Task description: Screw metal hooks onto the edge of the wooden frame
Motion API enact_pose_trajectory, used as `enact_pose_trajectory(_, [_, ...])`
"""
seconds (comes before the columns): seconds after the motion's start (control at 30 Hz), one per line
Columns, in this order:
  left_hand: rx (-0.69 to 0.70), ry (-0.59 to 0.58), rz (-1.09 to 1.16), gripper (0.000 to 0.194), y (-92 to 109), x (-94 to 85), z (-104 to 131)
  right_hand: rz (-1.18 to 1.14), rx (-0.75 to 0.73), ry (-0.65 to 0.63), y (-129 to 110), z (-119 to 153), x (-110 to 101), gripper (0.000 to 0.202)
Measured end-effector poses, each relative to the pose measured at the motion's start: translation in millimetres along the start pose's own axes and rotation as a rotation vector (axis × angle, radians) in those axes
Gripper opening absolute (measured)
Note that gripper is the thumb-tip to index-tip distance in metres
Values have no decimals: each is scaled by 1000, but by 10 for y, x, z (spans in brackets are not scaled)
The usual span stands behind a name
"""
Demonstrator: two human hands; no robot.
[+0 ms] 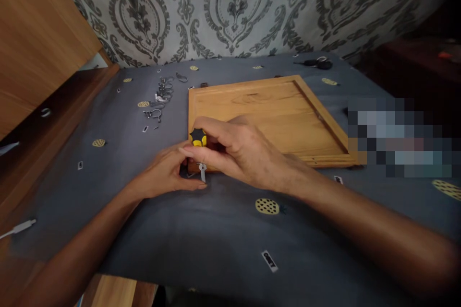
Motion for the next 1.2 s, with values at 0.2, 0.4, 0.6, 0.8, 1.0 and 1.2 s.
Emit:
enact_pose_trajectory(0.2, [16, -32, -28, 34, 19, 9, 3, -57, 8, -109, -2, -27, -26, 32])
enact_pose_trajectory(0.4, [39, -42, 5, 36, 2, 12, -2, -73, 1, -151, -1, -34, -54, 33])
enact_pose_trajectory(0.6, [39, -60, 32, 36, -10, 19, -1, -74, -6, -160, 4, -35, -69, 33])
enact_pose_trajectory(0.8, [21, -45, 4, 35, -16, 17, 2, -84, 8, -195, -1, -31, -81, 36])
enact_pose_trajectory(1.0, [26, -48, -20, 33, -9, 18, -2, -93, -7, -196, -5, -39, -92, 34])
enact_pose_trajectory(1.2, [17, -50, -4, 32, 12, 15, -2, -93, -10, -221, 2, -49, -97, 32])
Point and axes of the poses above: each hand's wrist, its own z-axis away from the middle knuckle, its own x-axis out of the palm, y = z × x, the point moved 5 cm from there along -z, towards the middle knuckle, and after that the axes turned 15 degrees about -x, right-handed, at the moved point
